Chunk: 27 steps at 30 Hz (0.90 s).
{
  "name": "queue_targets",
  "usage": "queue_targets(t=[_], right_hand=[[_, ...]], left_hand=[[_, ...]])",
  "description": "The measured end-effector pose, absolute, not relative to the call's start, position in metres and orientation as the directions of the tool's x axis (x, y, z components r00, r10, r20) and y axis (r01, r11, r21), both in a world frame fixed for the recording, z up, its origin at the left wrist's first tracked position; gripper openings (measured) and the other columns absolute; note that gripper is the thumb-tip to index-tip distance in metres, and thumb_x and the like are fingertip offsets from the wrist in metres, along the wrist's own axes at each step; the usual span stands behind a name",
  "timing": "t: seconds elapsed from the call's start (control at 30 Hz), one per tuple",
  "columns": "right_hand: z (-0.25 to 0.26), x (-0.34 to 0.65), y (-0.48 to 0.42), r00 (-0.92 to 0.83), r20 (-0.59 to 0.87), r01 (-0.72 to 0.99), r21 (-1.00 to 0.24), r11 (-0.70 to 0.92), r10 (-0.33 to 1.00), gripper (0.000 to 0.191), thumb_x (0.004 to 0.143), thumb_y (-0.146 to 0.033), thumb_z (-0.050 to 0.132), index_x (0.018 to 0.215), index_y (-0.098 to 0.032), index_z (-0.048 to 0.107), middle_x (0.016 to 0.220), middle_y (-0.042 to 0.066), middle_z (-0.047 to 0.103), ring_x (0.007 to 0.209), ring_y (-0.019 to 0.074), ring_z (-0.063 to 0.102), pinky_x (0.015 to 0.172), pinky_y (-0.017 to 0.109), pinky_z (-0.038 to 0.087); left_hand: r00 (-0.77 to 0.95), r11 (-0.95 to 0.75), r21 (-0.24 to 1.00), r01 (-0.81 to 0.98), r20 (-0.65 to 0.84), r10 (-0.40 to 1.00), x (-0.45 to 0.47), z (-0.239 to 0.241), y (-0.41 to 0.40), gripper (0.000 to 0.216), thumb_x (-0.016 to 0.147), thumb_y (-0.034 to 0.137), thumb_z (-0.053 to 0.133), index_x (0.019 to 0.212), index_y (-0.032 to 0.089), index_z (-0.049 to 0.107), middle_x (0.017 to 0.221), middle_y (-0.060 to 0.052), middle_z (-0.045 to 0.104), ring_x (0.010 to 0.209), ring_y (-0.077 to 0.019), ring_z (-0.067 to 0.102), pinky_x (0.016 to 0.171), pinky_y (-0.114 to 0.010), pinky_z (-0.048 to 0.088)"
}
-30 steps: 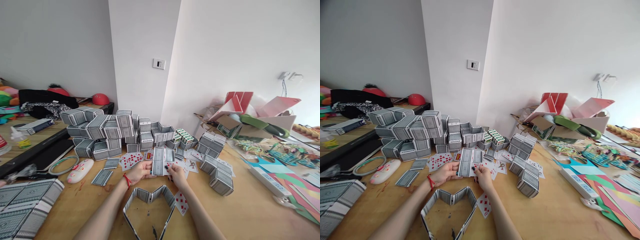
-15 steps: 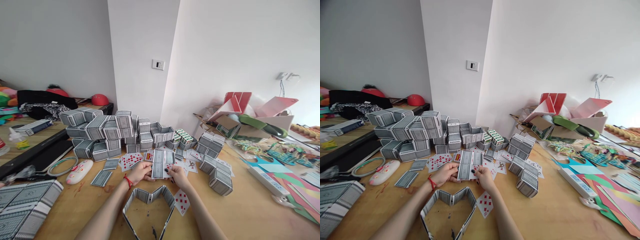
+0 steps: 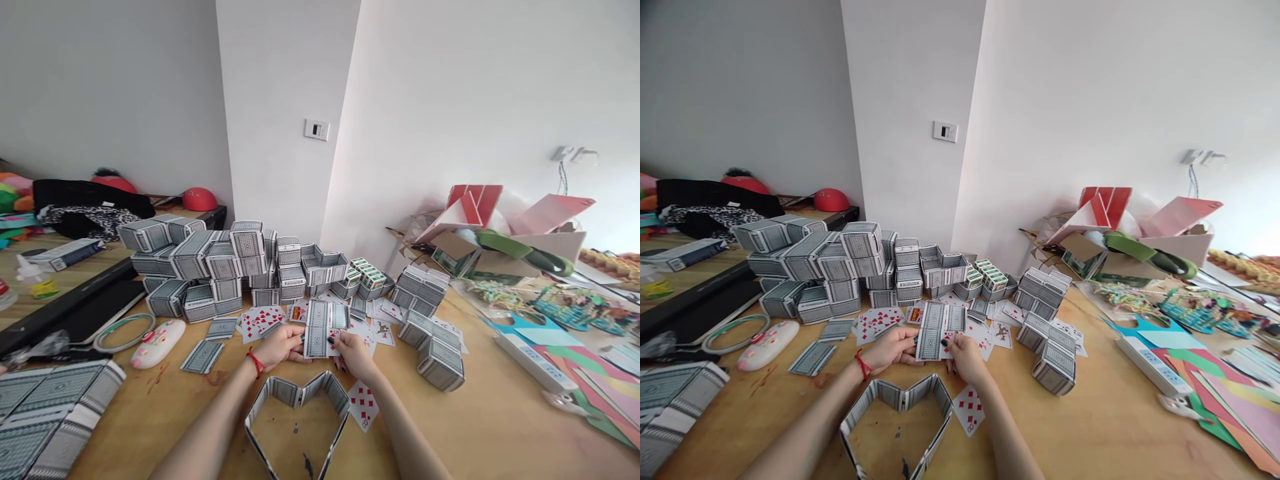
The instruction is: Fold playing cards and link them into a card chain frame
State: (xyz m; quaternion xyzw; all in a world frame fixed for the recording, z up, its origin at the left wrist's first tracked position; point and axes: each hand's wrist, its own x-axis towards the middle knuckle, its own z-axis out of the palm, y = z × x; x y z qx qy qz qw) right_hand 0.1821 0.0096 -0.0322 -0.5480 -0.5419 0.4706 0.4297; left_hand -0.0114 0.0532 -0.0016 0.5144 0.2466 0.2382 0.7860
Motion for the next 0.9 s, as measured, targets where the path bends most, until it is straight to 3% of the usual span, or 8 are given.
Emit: queue_targets(t=[0.33, 0.5, 0.67, 0.77, 0.9], right_hand=[[-0.033, 0.18, 0.009, -0.016, -0.024, 0.186, -0.982, -0.021, 1.0, 0.034, 0.072, -0.05, 0.047, 0.057, -0.021, 0.037, 0.032, -0.008, 0.042, 0.025, 0.0062, 0.034, 0.03, 0.018, 0.02], [-0.039, 0.174, 0.012, 0.02, -0.043, 0.184, -0.982, -0.046, 0.999, 0.033, 0.072, -0.051, 0.046, 0.06, -0.021, 0.04, 0.043, -0.003, 0.052, 0.032, 0.0114, 0.045, 0.034, 0.023, 0.032], [-0.032, 0.165, 0.009, 0.204, 0.17, 0.311, -0.945, 0.1, 0.964, 0.026, 0.073, -0.043, 0.049, 0.058, -0.021, 0.045, 0.05, -0.001, 0.053, 0.049, 0.0165, 0.053, 0.05, 0.028, 0.04], [-0.024, 0.166, 0.006, 0.181, 0.171, 0.097, -0.983, 0.156, 0.969, 0.022, 0.072, -0.042, 0.05, 0.072, -0.021, 0.054, 0.067, 0.003, 0.061, 0.065, 0.0194, 0.057, 0.058, 0.03, 0.043], [-0.021, 0.173, 0.005, 0.052, -0.02, -0.353, -0.935, 0.0, 0.998, 0.027, 0.068, -0.045, 0.057, 0.076, -0.019, 0.056, 0.072, 0.005, 0.063, 0.068, 0.0207, 0.06, 0.058, 0.031, 0.045]], left_hand=[[0.758, 0.398, 0.911, -0.113, -0.18, 0.627, -0.012, 0.001, 0.054, 0.027, 0.068, 0.026, 0.057, 0.093, 0.016, 0.059, 0.083, -0.007, 0.068, 0.08, -0.021, 0.062, 0.072, -0.036, 0.048], [0.653, 0.246, 0.969, -0.005, -0.183, 0.735, -0.003, -0.006, 0.053, 0.024, 0.06, 0.032, 0.065, 0.074, 0.015, 0.055, 0.069, 0.0, 0.063, 0.068, -0.0175, 0.059, 0.062, -0.031, 0.048], [0.459, 0.07, 0.997, 0.019, -0.071, 0.886, 0.004, -0.016, 0.054, 0.028, 0.062, 0.04, 0.061, 0.055, 0.017, 0.045, 0.052, 0.004, 0.051, 0.055, -0.0128, 0.05, 0.053, -0.024, 0.044], [0.381, -0.006, 0.999, 0.035, -0.008, 0.925, 0.003, -0.017, 0.056, 0.031, 0.063, 0.04, 0.059, 0.05, 0.018, 0.042, 0.047, 0.005, 0.044, 0.05, -0.0116, 0.046, 0.049, -0.023, 0.041], [0.398, -0.011, 1.0, 0.021, 0.001, 0.917, 0.002, -0.014, 0.057, 0.029, 0.063, 0.04, 0.06, 0.051, 0.017, 0.046, 0.046, 0.005, 0.045, 0.049, -0.0117, 0.046, 0.049, -0.023, 0.038]])
